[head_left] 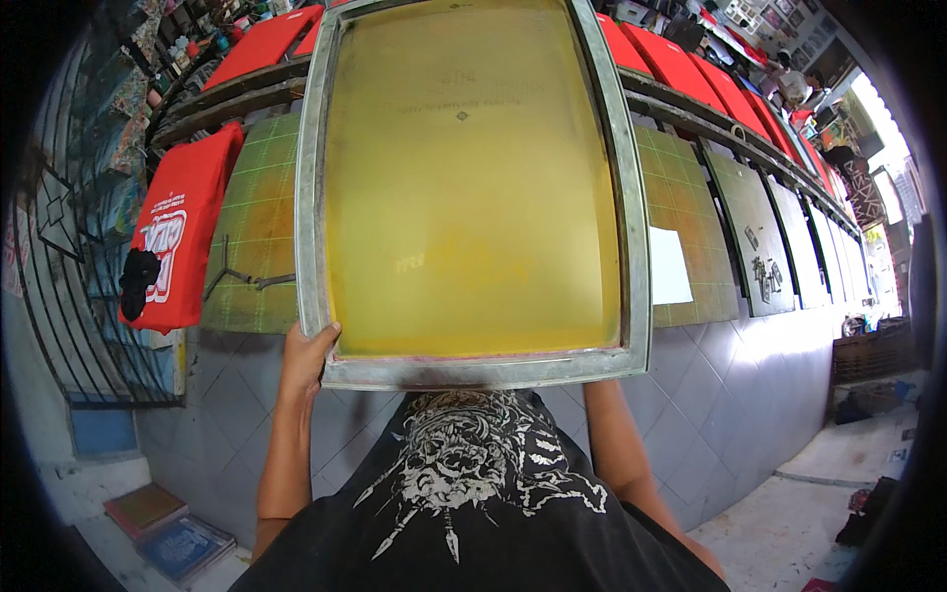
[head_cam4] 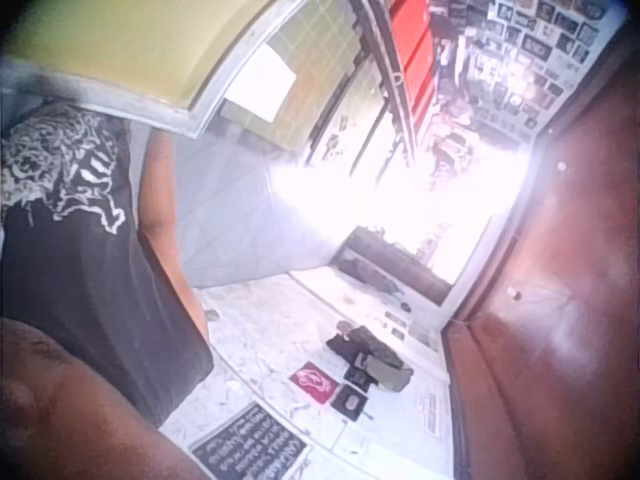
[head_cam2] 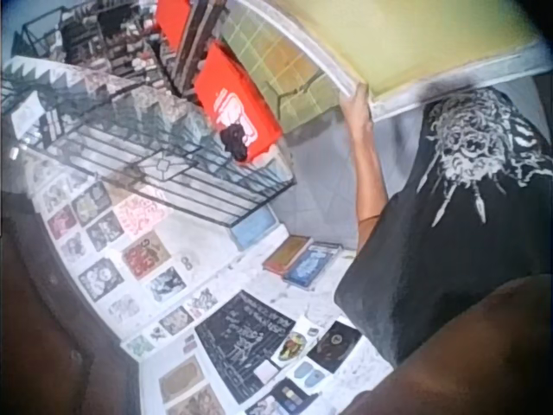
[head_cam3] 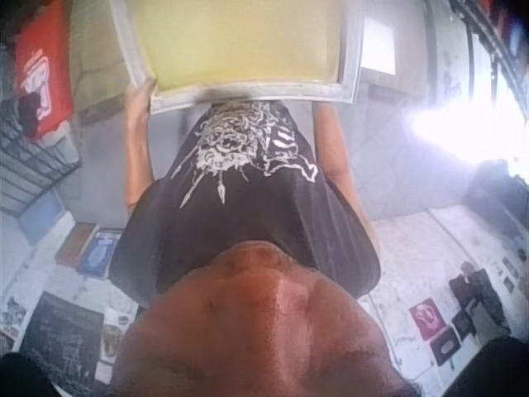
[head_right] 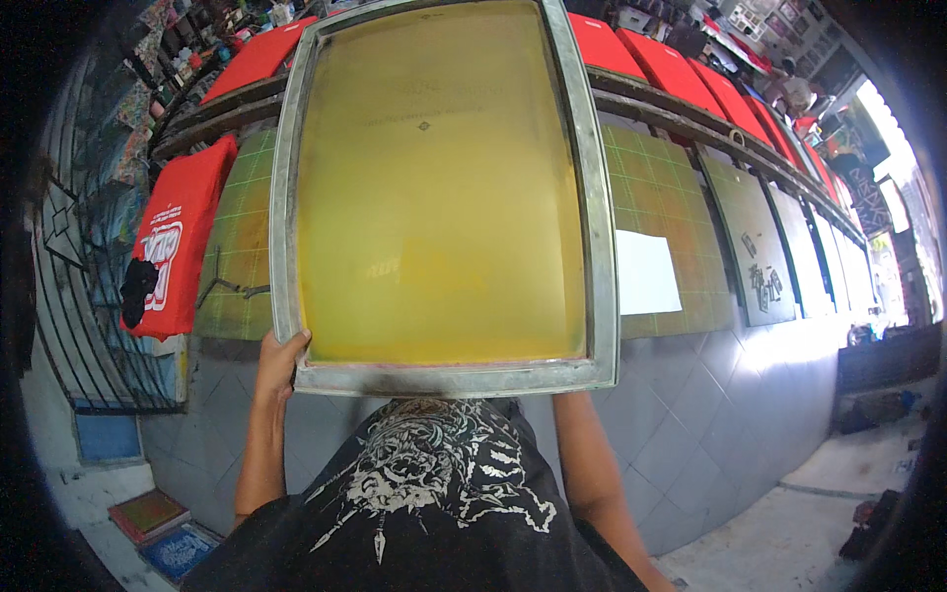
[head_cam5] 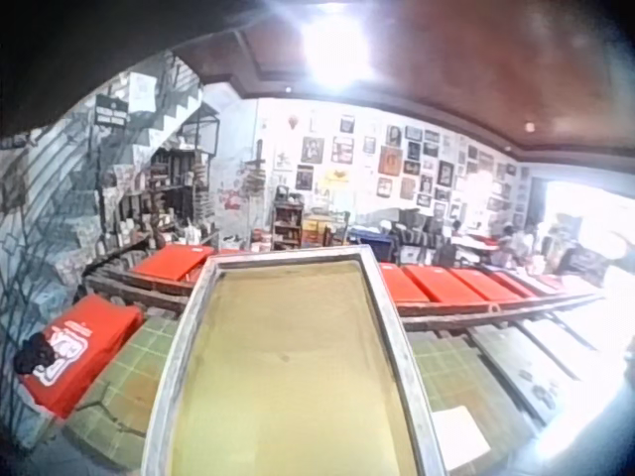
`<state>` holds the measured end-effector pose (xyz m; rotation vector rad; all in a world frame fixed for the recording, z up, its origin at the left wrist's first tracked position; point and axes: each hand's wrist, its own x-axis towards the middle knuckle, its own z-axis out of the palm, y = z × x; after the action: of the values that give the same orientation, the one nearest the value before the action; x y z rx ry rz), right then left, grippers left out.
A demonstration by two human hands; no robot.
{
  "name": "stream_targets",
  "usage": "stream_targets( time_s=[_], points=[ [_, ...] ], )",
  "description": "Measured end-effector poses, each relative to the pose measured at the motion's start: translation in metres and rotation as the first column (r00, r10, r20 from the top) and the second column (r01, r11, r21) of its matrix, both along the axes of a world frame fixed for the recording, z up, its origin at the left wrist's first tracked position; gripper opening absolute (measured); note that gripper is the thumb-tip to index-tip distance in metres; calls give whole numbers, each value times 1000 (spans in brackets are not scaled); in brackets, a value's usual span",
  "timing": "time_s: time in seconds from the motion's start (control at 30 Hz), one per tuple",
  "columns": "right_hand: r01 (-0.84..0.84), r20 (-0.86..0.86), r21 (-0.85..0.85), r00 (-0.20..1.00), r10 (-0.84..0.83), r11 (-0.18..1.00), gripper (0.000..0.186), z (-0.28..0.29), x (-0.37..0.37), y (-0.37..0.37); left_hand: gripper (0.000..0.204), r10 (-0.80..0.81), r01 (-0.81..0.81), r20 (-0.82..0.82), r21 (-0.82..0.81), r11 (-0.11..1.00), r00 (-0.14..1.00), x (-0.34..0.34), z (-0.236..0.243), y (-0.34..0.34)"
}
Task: The person places a piece of paper onto a printing table, lowers a screen printing frame over it, and turns small metal adjustment screws on the frame by hand to align it with the paper.
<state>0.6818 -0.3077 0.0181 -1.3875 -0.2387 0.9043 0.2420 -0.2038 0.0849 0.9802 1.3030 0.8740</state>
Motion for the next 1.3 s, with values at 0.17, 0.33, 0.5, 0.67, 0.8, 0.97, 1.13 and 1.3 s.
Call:
stream_targets(
  time_s=[0.17,0.33,0.5,0.67,0.8,0.97,1.13,1.3],
  points=[
    [37,-157,246,988,2,969,40,25,101,-74,36,-53,53,-22,4,999,998,31,-12,3],
    [6,-324,284,942,90,959,38,27,134,-98,38,-69,69,-53,2,998,996,68,-29,4],
    [-28,-96,67,995,34,997,42,15,108,-80,39,-130,116,-135,-106,988,982,82,-38,5],
    [-125,44,27,991,124,992,45,10,108,-61,37,-93,75,-174,-110,991,980,82,-56,3],
    [-144,39,3,989,144,990,46,4,112,-50,39,-83,60,-171,-131,989,982,86,-65,5],
    [-159,77,-44,984,162,986,48,7,107,-47,40,-99,67,-199,-159,985,975,87,-67,5],
    [-167,184,-80,966,180,983,50,-5,105,-55,40,-85,49,-218,-162,986,972,87,-56,-2],
    [-136,200,-102,968,154,985,49,-27,117,-56,38,-101,63,-235,-167,984,967,89,-67,6]
  ],
)
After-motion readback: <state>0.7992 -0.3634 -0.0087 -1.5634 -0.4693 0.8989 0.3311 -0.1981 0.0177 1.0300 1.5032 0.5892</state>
